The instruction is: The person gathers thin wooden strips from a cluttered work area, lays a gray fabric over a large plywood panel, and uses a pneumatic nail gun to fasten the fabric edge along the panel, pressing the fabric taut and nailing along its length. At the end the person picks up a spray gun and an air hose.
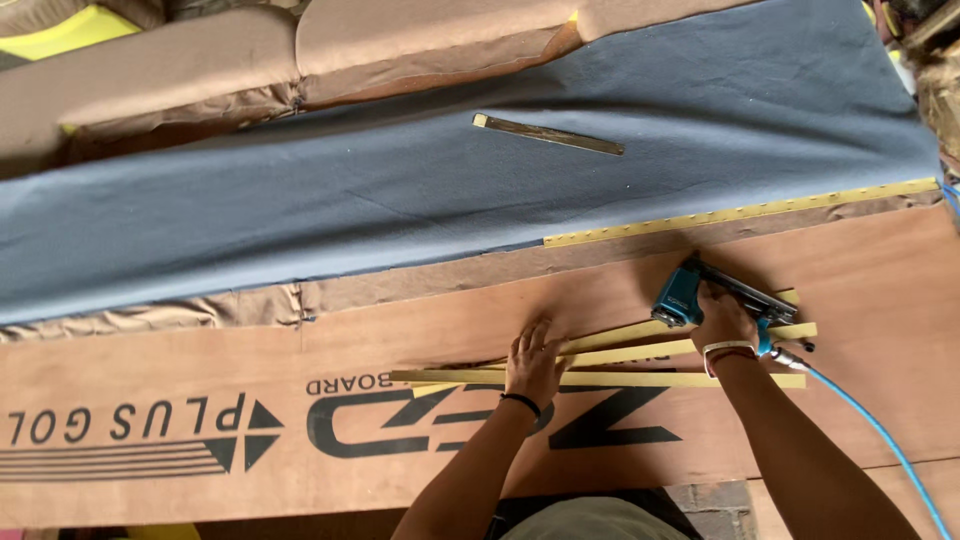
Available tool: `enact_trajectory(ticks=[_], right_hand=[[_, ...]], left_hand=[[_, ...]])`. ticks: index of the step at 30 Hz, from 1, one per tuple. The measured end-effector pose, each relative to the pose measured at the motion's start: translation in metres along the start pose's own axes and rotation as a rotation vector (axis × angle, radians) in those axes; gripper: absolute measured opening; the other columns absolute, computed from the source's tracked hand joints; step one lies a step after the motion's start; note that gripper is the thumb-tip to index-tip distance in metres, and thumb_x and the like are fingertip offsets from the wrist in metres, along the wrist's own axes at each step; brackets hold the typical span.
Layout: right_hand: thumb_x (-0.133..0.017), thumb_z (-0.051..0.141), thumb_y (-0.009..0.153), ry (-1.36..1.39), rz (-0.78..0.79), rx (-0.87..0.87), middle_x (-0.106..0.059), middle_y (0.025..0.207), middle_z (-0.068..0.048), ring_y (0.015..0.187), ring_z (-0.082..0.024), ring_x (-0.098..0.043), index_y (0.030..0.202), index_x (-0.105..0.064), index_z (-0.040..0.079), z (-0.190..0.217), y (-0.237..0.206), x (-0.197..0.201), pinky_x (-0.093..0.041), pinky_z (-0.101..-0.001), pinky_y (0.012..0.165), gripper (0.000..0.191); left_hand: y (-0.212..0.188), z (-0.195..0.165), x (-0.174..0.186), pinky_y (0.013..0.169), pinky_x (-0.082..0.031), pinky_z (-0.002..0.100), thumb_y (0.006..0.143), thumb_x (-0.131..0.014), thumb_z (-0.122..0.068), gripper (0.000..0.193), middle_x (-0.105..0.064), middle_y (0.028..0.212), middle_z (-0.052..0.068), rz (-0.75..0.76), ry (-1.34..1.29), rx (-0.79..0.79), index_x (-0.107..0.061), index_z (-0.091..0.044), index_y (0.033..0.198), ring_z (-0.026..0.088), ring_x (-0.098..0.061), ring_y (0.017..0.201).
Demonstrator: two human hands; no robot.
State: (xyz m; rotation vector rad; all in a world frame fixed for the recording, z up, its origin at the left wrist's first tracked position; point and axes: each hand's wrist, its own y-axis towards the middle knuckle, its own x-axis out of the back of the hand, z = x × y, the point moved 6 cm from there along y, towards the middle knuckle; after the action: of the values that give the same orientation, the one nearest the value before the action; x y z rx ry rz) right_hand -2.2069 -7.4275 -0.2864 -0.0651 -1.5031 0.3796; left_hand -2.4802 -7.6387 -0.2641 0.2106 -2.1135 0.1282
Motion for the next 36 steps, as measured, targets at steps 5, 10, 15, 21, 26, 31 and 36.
enact_trajectory(ticks=[5,10,15,21,26,31,36], right_hand=[[-0.073,0.014,0.078,0.156,0.028,0.114,-0.063,0.135,-0.018,0.123,-0.039,-0.061,0.153,-0.051,0.027,-0.006,0.012,0.013,-0.05,-0.0474,0.105,0.079],[-0.09,0.021,0.067,0.375,0.083,0.253,-0.07,0.125,-0.02,0.115,-0.035,-0.069,0.144,-0.056,0.016,0.007,0.01,0.033,-0.053,-0.043,0.1,0.084],[-0.086,0.022,0.071,0.449,0.165,0.193,-0.075,0.12,-0.016,0.111,-0.031,-0.072,0.145,-0.061,0.02,0.033,-0.014,0.046,-0.054,-0.0408,0.098,0.078],[-0.089,0.018,0.068,0.513,0.009,0.186,-0.07,0.123,-0.021,0.113,-0.036,-0.068,0.144,-0.059,0.018,0.072,-0.049,0.027,-0.052,-0.0443,0.095,0.082],[-0.078,0.021,0.088,0.423,-0.251,0.011,-0.069,0.124,-0.026,0.113,-0.042,-0.068,0.146,-0.065,0.017,0.081,-0.083,-0.006,-0.055,-0.0473,0.096,0.059],[-0.084,0.019,0.074,0.16,-0.457,-0.022,-0.071,0.119,-0.019,0.109,-0.042,-0.067,0.129,-0.072,0.013,0.106,-0.121,0.008,-0.055,-0.0491,0.095,0.057],[-0.081,0.019,0.083,0.423,-0.376,0.131,-0.072,0.117,-0.009,0.106,-0.028,-0.072,0.119,-0.071,0.014,0.189,-0.123,0.001,-0.058,-0.0426,0.094,0.038]], left_hand=[[0.004,-0.002,-0.012,0.107,-0.038,0.051,0.091,-0.068,-0.019,0.025,-0.059,0.131,0.006,0.151,0.055,0.294,-0.067,-0.019,0.116,0.028,-0.051,0.128],[0.005,0.019,-0.005,0.106,-0.044,0.051,0.092,-0.068,-0.021,0.025,-0.065,0.128,0.006,0.338,0.033,0.471,-0.068,-0.021,0.118,0.03,-0.056,0.127],[-0.025,0.086,0.046,0.098,-0.054,0.05,0.091,-0.068,-0.016,0.022,-0.07,0.125,0.012,0.401,0.058,0.624,-0.079,-0.02,0.11,0.034,-0.067,0.115],[-0.065,0.184,0.127,0.097,-0.055,0.043,0.069,-0.088,-0.023,0.029,-0.08,0.107,0.005,0.467,0.03,0.69,-0.082,-0.02,0.097,0.025,-0.073,0.108],[-0.078,0.255,0.183,0.092,-0.056,0.042,0.076,-0.088,-0.04,0.035,-0.078,0.108,0.006,0.405,-0.037,0.571,-0.078,-0.015,0.099,0.025,-0.071,0.107],[-0.069,0.31,0.222,0.087,-0.056,0.04,0.089,-0.072,-0.042,0.027,-0.079,0.098,0.003,0.304,-0.185,0.503,-0.08,-0.019,0.1,0.02,-0.073,0.097],[-0.031,0.336,0.229,0.077,-0.057,0.039,0.092,-0.066,-0.036,0.021,-0.076,0.078,0.004,0.298,-0.182,0.512,-0.08,-0.021,0.099,0.019,-0.074,0.078]])
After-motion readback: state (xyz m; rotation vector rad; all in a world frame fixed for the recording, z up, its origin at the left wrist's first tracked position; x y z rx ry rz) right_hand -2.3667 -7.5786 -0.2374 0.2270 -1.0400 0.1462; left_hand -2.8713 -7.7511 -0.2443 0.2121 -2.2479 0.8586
